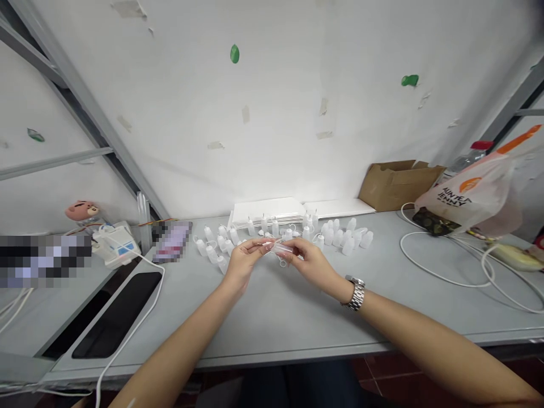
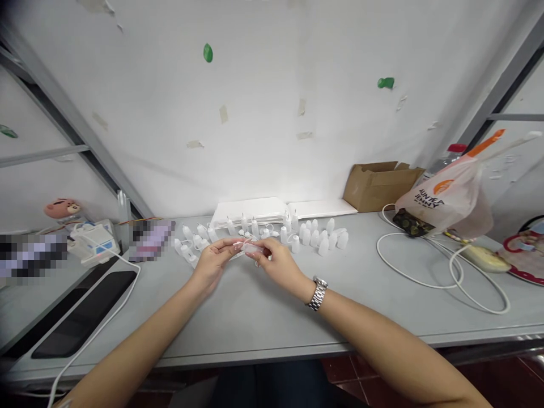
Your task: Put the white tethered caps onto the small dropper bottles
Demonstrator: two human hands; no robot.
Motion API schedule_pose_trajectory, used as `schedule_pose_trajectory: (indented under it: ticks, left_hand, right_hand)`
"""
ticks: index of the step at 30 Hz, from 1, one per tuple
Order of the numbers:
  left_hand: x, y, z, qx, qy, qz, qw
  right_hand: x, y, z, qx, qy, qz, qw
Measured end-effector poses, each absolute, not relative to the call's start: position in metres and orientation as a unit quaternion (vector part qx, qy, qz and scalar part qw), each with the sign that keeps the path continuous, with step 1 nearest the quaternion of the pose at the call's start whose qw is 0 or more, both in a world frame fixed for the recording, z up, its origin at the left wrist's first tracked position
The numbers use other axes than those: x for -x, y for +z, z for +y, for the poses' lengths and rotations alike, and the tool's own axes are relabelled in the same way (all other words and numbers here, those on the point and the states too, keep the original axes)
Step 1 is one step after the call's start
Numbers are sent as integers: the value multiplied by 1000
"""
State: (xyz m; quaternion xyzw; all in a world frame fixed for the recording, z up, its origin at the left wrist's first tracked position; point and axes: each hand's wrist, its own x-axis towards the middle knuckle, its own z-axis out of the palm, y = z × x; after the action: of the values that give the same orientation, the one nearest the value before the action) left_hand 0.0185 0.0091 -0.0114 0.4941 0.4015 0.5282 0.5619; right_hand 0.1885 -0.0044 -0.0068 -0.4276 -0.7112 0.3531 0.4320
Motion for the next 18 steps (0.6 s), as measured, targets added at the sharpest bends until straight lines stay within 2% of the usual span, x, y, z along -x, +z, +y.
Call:
schedule_pose_trajectory:
  ticks: [3, 7, 10, 18]
  left_hand:
    - [-18, -12, 9, -501, 524, 399, 562]
    - [-18, -8, 7, -525, 513, 366, 572]
    - [-19, -5, 6, -532, 514, 366, 564]
    - [-19, -10, 9, -486, 536, 401, 562]
  right_hand:
    - [-189, -8, -3, 422, 396, -694, 427]
    - [-190, -7, 2, 368, 598, -593, 393]
    - [-191, -6, 4, 327, 689, -525, 377]
    - [-188, -7, 1, 359, 618, -579, 393]
